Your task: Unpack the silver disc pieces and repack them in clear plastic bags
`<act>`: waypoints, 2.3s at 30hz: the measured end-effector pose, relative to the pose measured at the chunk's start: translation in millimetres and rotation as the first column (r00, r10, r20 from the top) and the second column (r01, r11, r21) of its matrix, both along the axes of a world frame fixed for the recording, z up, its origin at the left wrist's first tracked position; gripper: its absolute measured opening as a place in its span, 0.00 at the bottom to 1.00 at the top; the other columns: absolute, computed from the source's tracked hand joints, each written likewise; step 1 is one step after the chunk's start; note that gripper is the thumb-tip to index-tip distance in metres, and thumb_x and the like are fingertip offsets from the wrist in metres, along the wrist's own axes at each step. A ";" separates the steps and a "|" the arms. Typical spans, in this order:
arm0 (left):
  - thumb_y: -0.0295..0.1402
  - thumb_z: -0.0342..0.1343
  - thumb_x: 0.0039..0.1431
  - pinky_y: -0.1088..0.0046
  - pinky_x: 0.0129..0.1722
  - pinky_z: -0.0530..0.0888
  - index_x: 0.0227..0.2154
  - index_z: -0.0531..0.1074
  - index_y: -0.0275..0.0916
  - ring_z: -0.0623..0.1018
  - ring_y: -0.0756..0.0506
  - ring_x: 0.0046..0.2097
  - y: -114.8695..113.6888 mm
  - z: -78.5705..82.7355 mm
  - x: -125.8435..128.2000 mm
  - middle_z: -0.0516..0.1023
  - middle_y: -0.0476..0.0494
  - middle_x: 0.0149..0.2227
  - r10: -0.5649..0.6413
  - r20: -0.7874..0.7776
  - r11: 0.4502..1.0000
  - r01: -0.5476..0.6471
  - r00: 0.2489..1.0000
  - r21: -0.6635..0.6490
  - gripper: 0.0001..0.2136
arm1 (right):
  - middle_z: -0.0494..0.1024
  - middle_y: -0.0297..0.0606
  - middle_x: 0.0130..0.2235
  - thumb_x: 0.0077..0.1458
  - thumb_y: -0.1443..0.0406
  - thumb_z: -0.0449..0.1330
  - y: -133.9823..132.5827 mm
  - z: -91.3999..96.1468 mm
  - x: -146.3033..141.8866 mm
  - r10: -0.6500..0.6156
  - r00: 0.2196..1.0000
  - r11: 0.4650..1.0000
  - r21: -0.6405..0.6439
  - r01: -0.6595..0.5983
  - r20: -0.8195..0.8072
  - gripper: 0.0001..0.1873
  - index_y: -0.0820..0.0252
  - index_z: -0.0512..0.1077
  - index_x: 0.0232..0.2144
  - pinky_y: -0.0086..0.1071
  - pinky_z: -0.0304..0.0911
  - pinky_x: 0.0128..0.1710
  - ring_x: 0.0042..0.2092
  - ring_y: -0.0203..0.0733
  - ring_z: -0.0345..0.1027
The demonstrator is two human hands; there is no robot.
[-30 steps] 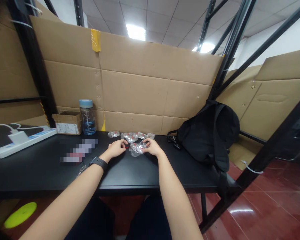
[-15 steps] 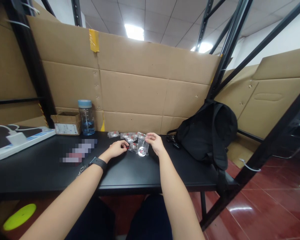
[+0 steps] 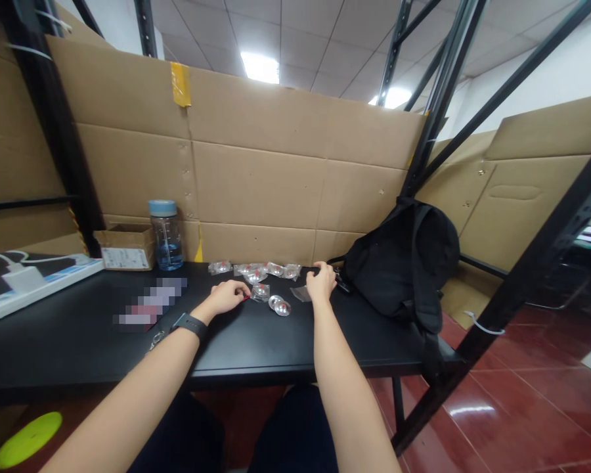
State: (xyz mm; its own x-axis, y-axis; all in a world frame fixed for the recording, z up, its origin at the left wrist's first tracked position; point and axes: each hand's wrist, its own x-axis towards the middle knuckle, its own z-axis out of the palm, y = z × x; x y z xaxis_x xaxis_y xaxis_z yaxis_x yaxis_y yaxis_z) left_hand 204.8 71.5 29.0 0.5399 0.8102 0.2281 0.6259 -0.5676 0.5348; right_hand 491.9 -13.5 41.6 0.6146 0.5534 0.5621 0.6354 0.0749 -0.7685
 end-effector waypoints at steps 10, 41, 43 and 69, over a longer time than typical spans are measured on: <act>0.24 0.47 0.50 0.74 0.36 0.72 0.31 0.82 0.41 0.79 0.47 0.33 1.9 5.6 1.6 0.82 0.49 0.29 -0.091 0.190 0.995 0.083 0.978 0.047 0.17 | 0.76 0.38 0.53 0.47 0.65 0.67 11.7 -11.3 -84.1 0.662 0.660 0.732 -0.493 -0.470 0.355 0.27 0.48 0.74 0.51 0.44 0.59 0.56 0.55 0.51 0.67; 0.37 0.57 0.56 0.73 0.39 0.75 0.41 0.75 0.42 0.80 0.48 0.30 -16.4 1.5 9.7 0.84 0.48 0.38 -0.188 0.248 0.982 0.181 0.950 0.051 0.11 | 0.82 0.39 0.37 0.54 0.62 0.64 15.3 -12.0 -86.8 0.666 0.714 0.733 -0.369 -0.572 0.215 0.08 0.58 0.77 0.37 0.32 0.69 0.38 0.36 0.42 0.77; 0.40 0.56 0.58 0.72 0.40 0.74 0.39 0.76 0.42 0.81 0.47 0.30 -16.6 2.5 10.4 0.84 0.48 0.38 -0.169 0.246 0.986 0.162 0.954 0.047 0.10 | 0.82 0.38 0.34 0.54 0.61 0.64 14.3 -10.2 -86.7 0.651 0.733 0.742 -0.368 -0.560 0.197 0.07 0.59 0.78 0.34 0.32 0.68 0.37 0.34 0.42 0.77; 0.39 0.59 0.57 0.72 0.32 0.75 0.38 0.77 0.40 0.79 0.47 0.26 -10.3 0.6 11.2 0.83 0.46 0.34 -0.122 0.426 0.993 0.108 0.897 0.056 0.10 | 0.78 0.39 0.40 0.47 0.56 0.69 18.9 -8.7 -86.7 0.735 0.677 0.676 -0.050 -0.735 -0.020 0.21 0.58 0.71 0.41 0.33 0.71 0.39 0.37 0.40 0.75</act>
